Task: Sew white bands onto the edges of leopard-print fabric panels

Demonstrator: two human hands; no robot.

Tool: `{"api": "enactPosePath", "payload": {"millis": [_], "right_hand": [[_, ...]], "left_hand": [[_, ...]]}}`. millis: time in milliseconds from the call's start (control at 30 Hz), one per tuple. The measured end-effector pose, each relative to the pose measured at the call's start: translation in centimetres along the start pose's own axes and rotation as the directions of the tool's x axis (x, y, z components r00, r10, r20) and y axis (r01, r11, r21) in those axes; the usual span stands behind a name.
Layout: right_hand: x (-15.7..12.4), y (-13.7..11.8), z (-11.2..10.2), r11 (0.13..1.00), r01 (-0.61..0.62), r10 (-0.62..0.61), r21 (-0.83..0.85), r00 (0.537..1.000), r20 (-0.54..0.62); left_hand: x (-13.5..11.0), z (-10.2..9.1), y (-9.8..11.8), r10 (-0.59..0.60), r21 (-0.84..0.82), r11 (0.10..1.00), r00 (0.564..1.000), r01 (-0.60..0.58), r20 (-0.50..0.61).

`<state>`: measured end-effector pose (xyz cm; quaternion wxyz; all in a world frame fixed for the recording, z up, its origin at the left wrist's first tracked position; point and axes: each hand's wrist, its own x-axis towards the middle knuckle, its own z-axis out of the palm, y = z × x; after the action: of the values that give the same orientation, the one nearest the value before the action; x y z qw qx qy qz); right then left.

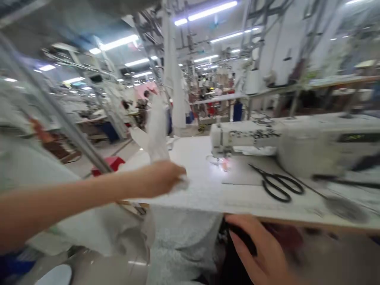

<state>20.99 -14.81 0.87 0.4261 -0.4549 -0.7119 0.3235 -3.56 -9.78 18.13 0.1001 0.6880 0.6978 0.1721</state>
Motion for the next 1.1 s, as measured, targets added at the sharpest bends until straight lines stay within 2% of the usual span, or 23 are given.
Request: {"api": "enactPosePath", "payload": {"millis": [33,67,100,133,167,200,233,300,400,500,567,633,700,767,833,900,1000,1100], "right_hand": [[0.9,-0.7,-1.0,0.996,0.05,-0.045,0.077,0.997,-0.063],[1.8,-1.1,-1.8,0.985,0.063,-0.052,0.161,0.996,-0.07],[2.6,-1.2,-2.6,0.965,0.019,-0.026,0.261,0.999,0.024],[3.2,-0.9,-3.3,0.928,-0.074,0.014,0.365,0.986,0.164],[3.5,-0.2,-4.0,0.87,-0.2,0.052,0.451,0.946,0.32],[3.6,0.9,-4.6,0.797,-0.338,0.086,0.5,0.884,0.46],[3.3,2.3,-5.3,0.725,-0.451,0.124,0.521,0.828,0.546],[2.1,5.3,-6.6,0.636,-0.582,0.199,0.508,0.759,0.62],[-0.6,9.3,-8.2,0.572,-0.661,0.307,0.485,0.721,0.621],[-2.9,12.9,-9.0,0.479,-0.722,0.391,0.499,0.685,0.615],[-4.4,15.5,-8.8,0.411,-0.751,0.447,0.516,0.66,0.604],[-6.1,18.2,-8.3,0.35,-0.773,0.505,0.528,0.631,0.589],[-8.0,20.6,-7.6,0.299,-0.792,0.563,0.533,0.597,0.572],[-10.0,22.3,-6.8,0.264,-0.799,0.619,0.54,0.57,0.541],[-11.8,23.2,-6.1,0.254,-0.795,0.669,0.551,0.556,0.493],[-13.3,23.3,-5.4,0.266,-0.786,0.705,0.558,0.553,0.444],[-15.0,22.7,-4.3,0.315,-0.78,0.728,0.541,0.565,0.39],[-16.0,21.9,-3.4,0.385,-0.775,0.739,0.501,0.584,0.337]], "left_hand": [[-0.4,2.4,1.5,0.112,-0.039,0.993,0.979,-0.107,0.172],[-0.7,4.5,2.8,0.232,-0.103,0.972,0.917,-0.209,0.324],[-1.0,6.4,4.0,0.341,-0.19,0.94,0.834,-0.285,0.434],[-1.0,8.1,5.1,0.433,-0.289,0.9,0.747,-0.327,0.504],[-0.8,9.6,6.0,0.502,-0.388,0.86,0.676,-0.33,0.539],[-0.3,10.8,6.7,0.543,-0.478,0.827,0.637,-0.295,0.547],[0.5,11.9,7.2,0.551,-0.549,0.804,0.637,-0.23,0.539],[2.4,13.7,7.6,0.493,-0.633,0.771,0.695,-0.071,0.523],[4.5,16.3,6.7,0.39,-0.71,0.697,0.775,0.105,0.497],[4.2,19.9,4.1,0.322,-0.715,0.674,0.798,0.185,0.51],[2.9,23.0,1.8,0.337,-0.669,0.734,0.793,0.117,0.507],[1.6,26.5,-0.4,0.405,-0.584,0.809,0.78,-0.063,0.477],[0.8,30.1,-2.3,0.403,-0.468,0.866,0.797,-0.174,0.449],[0.5,33.1,-3.6,0.339,-0.378,0.909,0.838,-0.175,0.427],[0.5,35.1,-4.0,0.309,-0.344,0.924,0.859,-0.169,0.407],[0.3,35.9,-3.5,0.369,-0.363,0.904,0.842,-0.226,0.394],[-0.3,35.9,-1.6,0.53,-0.432,0.827,0.753,-0.359,0.39],[-0.4,35.4,0.4,0.622,-0.462,0.771,0.676,-0.439,0.395]]}}
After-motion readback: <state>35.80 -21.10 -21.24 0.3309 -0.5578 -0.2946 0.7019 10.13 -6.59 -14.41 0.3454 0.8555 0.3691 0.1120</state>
